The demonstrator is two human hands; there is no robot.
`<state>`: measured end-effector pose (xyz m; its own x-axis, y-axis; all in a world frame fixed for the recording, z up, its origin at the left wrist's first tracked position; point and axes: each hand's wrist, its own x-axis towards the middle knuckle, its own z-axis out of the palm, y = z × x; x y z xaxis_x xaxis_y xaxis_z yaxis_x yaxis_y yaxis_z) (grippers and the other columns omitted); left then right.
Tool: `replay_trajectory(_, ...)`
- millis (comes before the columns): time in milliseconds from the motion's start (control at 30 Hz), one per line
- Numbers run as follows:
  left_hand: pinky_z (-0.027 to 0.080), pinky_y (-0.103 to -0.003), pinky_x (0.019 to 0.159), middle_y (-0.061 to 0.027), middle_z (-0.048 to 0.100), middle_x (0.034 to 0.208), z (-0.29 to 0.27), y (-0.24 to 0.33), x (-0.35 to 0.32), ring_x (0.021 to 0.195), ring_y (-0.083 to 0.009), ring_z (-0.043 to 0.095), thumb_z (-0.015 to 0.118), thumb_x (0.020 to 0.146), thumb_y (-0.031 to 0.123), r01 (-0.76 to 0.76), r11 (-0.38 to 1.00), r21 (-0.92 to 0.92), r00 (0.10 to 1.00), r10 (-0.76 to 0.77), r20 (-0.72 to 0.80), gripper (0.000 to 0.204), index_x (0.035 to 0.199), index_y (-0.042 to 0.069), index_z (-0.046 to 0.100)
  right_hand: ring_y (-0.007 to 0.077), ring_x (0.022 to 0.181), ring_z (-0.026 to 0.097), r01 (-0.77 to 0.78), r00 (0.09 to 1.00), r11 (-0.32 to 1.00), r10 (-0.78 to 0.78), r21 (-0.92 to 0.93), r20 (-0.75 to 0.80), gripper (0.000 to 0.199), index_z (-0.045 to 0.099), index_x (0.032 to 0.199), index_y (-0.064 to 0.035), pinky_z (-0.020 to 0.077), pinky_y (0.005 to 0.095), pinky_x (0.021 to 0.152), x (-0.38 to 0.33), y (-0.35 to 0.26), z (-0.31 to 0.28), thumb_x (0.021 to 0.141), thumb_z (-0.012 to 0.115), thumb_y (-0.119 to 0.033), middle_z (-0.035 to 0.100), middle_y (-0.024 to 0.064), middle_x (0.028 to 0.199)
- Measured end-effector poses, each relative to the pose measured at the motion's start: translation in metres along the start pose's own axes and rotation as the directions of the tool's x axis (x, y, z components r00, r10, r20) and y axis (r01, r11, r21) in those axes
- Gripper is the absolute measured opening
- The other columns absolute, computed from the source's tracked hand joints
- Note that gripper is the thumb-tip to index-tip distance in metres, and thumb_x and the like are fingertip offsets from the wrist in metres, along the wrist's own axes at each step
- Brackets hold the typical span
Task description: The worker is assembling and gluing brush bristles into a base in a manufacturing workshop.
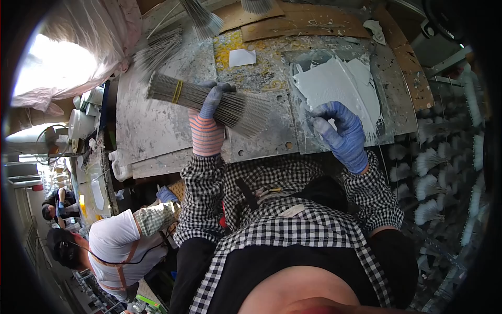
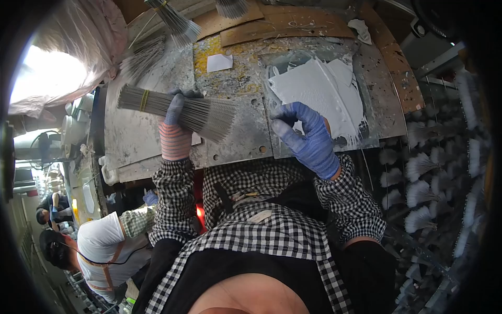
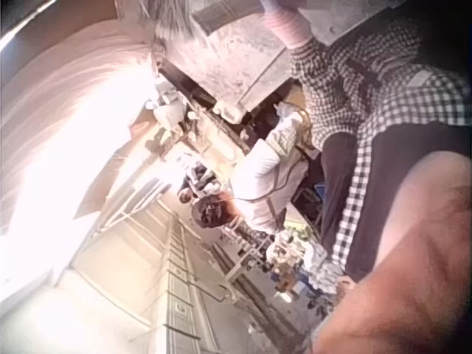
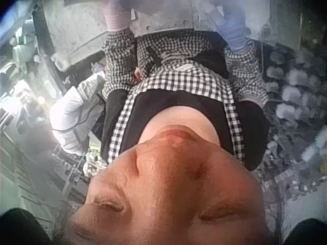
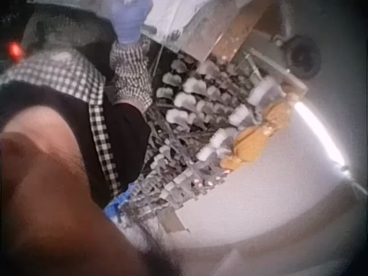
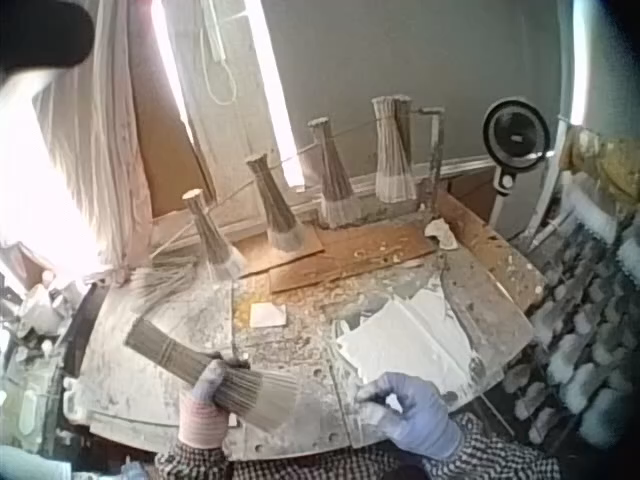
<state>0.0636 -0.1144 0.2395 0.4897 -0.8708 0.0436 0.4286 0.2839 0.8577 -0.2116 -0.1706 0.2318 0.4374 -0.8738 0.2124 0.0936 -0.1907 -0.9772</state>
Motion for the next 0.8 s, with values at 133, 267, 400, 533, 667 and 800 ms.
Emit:
replay_trajectory(133, 0.053, -0.042, 0.088, -0.0098, 0.064, 0.097, 0.013, 0.0, 0.016, 0.096, -0.0268, 0.065, 0.067, 0.086, 0.013, 0.075, 0.985, 0.157, 0.986, -0.096, 0.134, 0.028, 0.11, 0.005, 0.055, 0.0078, 0.076, 0.058, 0.132, 0.991, 0.984, -0.128, -0.116, 0.048, 0.015, 0.068, 0.101, -0.0034, 0.0489, 0.0257, 0.072, 0.009, -0.004, -0.003, 0.087, 0.07, -0.008, 0.068, 0.0012, 0.085)
replay_trajectory(267, 0.056, -0.04, 0.083, -0.0112, 0.065, 0.095, 0.032, 0.0, 0.027, 0.094, -0.0255, 0.066, 0.067, 0.086, 0.015, 0.117, 0.964, 0.24, 0.96, -0.172, 0.222, 0.028, 0.108, 0.003, 0.055, 0.0087, 0.071, 0.06, 0.136, 0.988, 0.965, -0.116, -0.226, 0.097, 0.016, 0.07, 0.097, -0.0037, 0.0491, 0.0251, 0.067, 0.019, -0.004, -0.006, 0.085, 0.074, -0.014, 0.071, 0.0034, 0.084)
replay_trajectory(400, 0.059, -0.038, 0.08, -0.0118, 0.067, 0.094, 0.043, -0.01, 0.036, 0.09, -0.0239, 0.068, 0.068, 0.086, 0.017, 0.096, 0.949, 0.301, 0.93, -0.193, 0.312, 0.03, 0.108, 0.0, 0.055, 0.0098, 0.067, 0.062, 0.072, 0.986, 0.939, -0.016, -0.337, 0.167, 0.02, 0.072, 0.097, -0.0059, 0.0483, 0.0253, 0.062, 0.027, -0.008, -0.004, 0.084, 0.074, -0.021, 0.072, 0.0043, 0.083)
replay_trajectory(533, 0.06, -0.037, 0.08, -0.0131, 0.068, 0.095, 0.057, -0.02, 0.044, 0.09, -0.0235, 0.069, 0.069, 0.085, 0.017, 0.155, 0.927, 0.341, 0.917, -0.263, 0.298, 0.031, 0.108, -0.001, 0.058, 0.0127, 0.068, 0.065, 0.107, 0.973, 0.882, 0.004, -0.459, 0.233, 0.024, 0.072, 0.098, -0.006, 0.0505, 0.0269, 0.063, 0.037, -0.006, -0.002, 0.083, 0.074, -0.025, 0.072, 0.0053, 0.082)
replay_trajectory(667, 0.058, -0.033, 0.078, -0.0099, 0.069, 0.093, 0.071, -0.031, 0.048, 0.086, -0.0193, 0.069, 0.072, 0.083, 0.016, 0.135, 0.929, 0.346, 0.911, -0.254, 0.325, 0.031, 0.107, -0.001, 0.062, 0.0165, 0.073, 0.07, 0.079, 0.958, 0.871, 0.067, -0.485, 0.278, 0.028, 0.071, 0.096, -0.0039, 0.0555, 0.0307, 0.072, 0.05, 0.004, -0.008, 0.083, 0.075, -0.028, 0.073, 0.0078, 0.081)
replay_trajectory(800, 0.059, -0.034, 0.079, -0.0111, 0.069, 0.095, 0.083, -0.046, 0.063, 0.089, -0.0209, 0.069, 0.07, 0.084, 0.016, 0.028, 0.898, 0.44, 0.891, -0.222, 0.396, 0.03, 0.109, 0.0, 0.062, 0.0166, 0.074, 0.07, 0.005, 0.959, 0.83, 0.153, -0.557, 0.237, 0.027, 0.071, 0.098, -0.0047, 0.0561, 0.0298, 0.075, 0.055, 0.009, -0.018, 0.082, 0.075, -0.027, 0.072, 0.0072, 0.082)
